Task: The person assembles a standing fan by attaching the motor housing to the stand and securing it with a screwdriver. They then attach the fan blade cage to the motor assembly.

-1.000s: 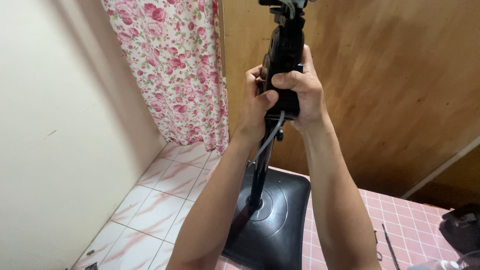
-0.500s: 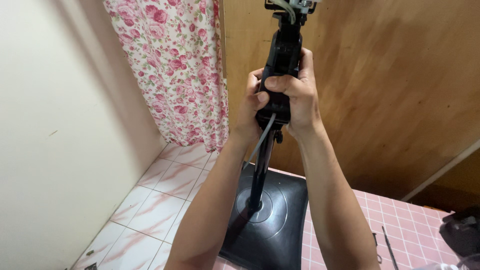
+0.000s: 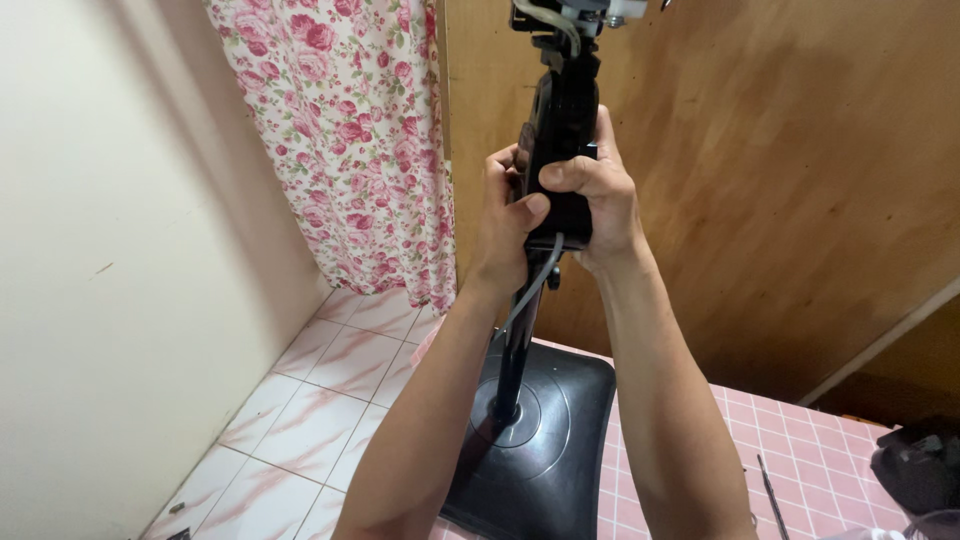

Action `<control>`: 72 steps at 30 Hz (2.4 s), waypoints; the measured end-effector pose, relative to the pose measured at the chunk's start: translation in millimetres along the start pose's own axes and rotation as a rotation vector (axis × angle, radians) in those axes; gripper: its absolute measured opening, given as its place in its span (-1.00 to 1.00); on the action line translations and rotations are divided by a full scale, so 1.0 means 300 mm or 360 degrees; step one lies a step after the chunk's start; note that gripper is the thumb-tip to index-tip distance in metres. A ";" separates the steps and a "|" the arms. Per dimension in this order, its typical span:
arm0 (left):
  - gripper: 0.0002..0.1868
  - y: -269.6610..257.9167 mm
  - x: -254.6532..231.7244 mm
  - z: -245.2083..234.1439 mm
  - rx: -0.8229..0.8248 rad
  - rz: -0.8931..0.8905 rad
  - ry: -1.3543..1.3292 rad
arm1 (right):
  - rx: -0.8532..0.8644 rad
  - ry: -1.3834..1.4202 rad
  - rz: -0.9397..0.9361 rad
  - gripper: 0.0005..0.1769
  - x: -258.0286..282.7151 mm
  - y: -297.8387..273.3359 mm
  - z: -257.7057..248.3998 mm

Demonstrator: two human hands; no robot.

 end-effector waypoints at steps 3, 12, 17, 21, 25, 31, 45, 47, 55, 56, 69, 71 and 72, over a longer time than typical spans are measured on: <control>-0.17 0.007 -0.011 0.014 -0.0004 0.0004 -0.0050 | -0.0019 0.0006 0.0013 -0.40 0.004 0.002 -0.006; -0.12 -0.011 0.021 -0.003 -0.0038 -0.0024 -0.0100 | -0.0029 0.0060 0.0012 -0.37 -0.016 0.002 -0.014; -0.07 -0.014 0.013 -0.009 -0.0009 -0.0051 -0.0144 | -0.0105 0.0052 0.0082 -0.35 -0.033 0.004 -0.032; -0.02 -0.015 -0.003 -0.001 0.0002 -0.0168 -0.0194 | -0.0184 -0.0024 0.0149 -0.31 -0.043 -0.009 -0.040; -0.01 -0.006 -0.012 0.001 0.0005 -0.0271 -0.0267 | -0.0243 -0.0055 0.0275 -0.23 -0.046 -0.024 -0.040; -0.05 -0.016 -0.040 -0.007 0.0037 -0.0285 -0.0167 | -0.0388 -0.0434 0.0252 -0.15 -0.040 -0.098 -0.035; -0.34 -0.417 -0.622 0.287 0.0455 -0.0118 0.1590 | -0.1024 -0.1340 0.0556 -0.32 -0.019 -0.833 -0.175; -0.31 -0.513 -0.558 0.340 0.0615 -0.0314 0.1407 | -0.1099 -0.1521 0.0486 -0.33 -0.050 -0.952 -0.187; -0.31 -0.726 -0.372 0.414 0.1137 -0.0676 0.1085 | -0.1392 -0.1756 0.0741 -0.32 -0.223 -1.344 -0.308; -0.31 -0.741 -0.357 0.422 0.1169 -0.0677 0.1051 | -0.1418 -0.1778 0.0749 -0.32 -0.229 -1.379 -0.315; -0.31 -1.075 -0.185 0.533 0.1566 -0.1022 0.0751 | -0.1925 -0.1660 0.1299 -0.53 -0.255 -1.804 -0.498; -0.30 -1.139 -0.141 0.554 0.1602 -0.1073 0.0761 | -0.1884 -0.1651 0.1362 -0.56 -0.301 -1.860 -0.570; -0.30 -1.169 -0.114 0.568 0.1617 -0.1101 0.0769 | -0.1870 -0.1718 0.1407 -0.58 -0.317 -1.892 -0.610</control>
Point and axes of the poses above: each hand's wrist, its own y-axis towards the middle knuckle, its own z-axis out of the palm, x = y × z, the point moved 10 cm from there along y, towards the middle knuckle, and after that the axes turned 15 degrees about z, right-handed, at the moved point
